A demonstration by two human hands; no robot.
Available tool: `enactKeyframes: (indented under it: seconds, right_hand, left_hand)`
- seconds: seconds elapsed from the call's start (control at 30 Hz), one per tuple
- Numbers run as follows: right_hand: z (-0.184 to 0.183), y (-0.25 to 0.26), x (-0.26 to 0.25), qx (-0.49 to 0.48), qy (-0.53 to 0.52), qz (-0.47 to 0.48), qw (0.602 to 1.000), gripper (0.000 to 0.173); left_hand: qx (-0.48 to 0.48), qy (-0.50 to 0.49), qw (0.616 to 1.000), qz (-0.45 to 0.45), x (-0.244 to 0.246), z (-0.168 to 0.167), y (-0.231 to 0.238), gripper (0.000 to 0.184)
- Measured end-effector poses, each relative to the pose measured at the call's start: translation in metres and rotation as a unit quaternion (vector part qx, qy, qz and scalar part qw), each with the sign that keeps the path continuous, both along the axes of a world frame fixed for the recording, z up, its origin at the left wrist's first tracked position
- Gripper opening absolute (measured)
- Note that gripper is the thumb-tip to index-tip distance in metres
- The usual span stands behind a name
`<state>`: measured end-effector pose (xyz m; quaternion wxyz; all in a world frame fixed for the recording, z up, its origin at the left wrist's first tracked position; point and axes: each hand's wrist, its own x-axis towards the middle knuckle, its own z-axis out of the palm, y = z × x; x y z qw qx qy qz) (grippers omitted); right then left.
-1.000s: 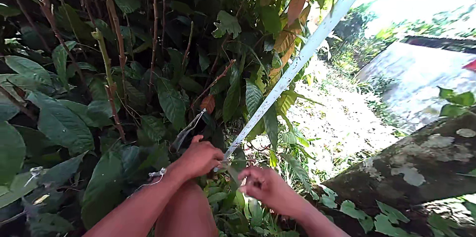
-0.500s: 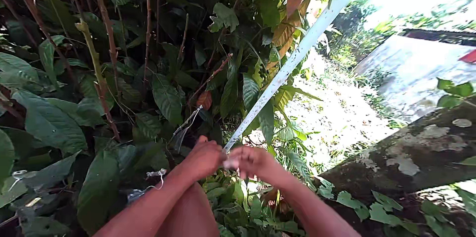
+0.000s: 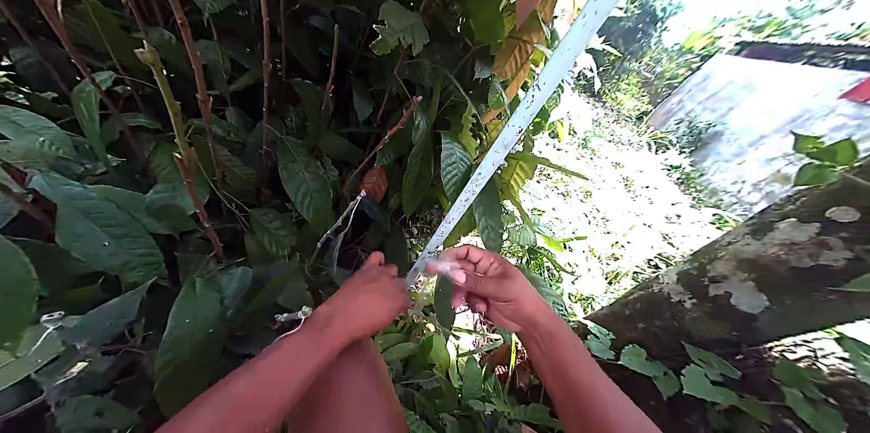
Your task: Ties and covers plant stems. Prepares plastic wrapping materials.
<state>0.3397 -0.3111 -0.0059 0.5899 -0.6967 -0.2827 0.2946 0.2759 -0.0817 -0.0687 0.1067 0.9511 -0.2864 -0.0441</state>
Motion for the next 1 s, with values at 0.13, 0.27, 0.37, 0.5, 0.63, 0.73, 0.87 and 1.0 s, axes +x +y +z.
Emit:
enactKeyframes:
  seconds: [0.13, 0.27, 0.37, 0.5, 0.63, 0.73, 0.87, 1.0]
  right_hand:
    - [-0.029, -0.014, -0.014, -0.328, -0.262, 0.049, 0.906, 0.042]
    - [-0.005, -0.008, -0.021, -0.128, -0.198, 0.006, 0.972, 0.029]
    - [-0.015, -0.020, -0.003, -0.256, -0.243, 0.037, 0.935, 0.044]
    - [0.001, -0.002, -0.024, -0.138, -0.239, -0.040, 0.960, 0.030]
    - [-0.015, -0.012, -0.004, -0.328, -0.326, 0.003, 0.887, 0.047]
    - [-0.016, -0.009, -0.048, -0.228, -0.283, -0.071, 0.929, 0.031]
    - [0.012, -0.010, -0.010, -0.103, -0.136, -0.005, 0.985, 0.034]
    - [-0.009, -0.011, 0.005, -0.310, -0.343, 0.004, 0.887, 0.044]
  left_hand:
    - [-0.058, -0.054, 0.996, 0.035, -0.006, 0.001, 0.016, 0.032]
    - [-0.064, -0.041, 0.996, 0.041, -0.007, -0.001, 0.004, 0.027]
    - [-0.058, -0.068, 0.995, 0.047, -0.009, 0.005, 0.004, 0.026]
    - [-0.060, -0.050, 0.995, 0.059, -0.005, 0.005, 0.008, 0.027]
    - [-0.053, -0.015, 0.996, 0.073, -0.003, 0.021, 0.006, 0.037]
    - [-0.057, 0.005, 0.993, 0.106, -0.003, 0.020, 0.005, 0.038]
    - [-0.050, 0.035, 0.994, 0.095, -0.002, 0.016, -0.013, 0.035]
    - [-0.147, 0.007, 0.987, 0.064, 0.003, 0.026, -0.012, 0.030]
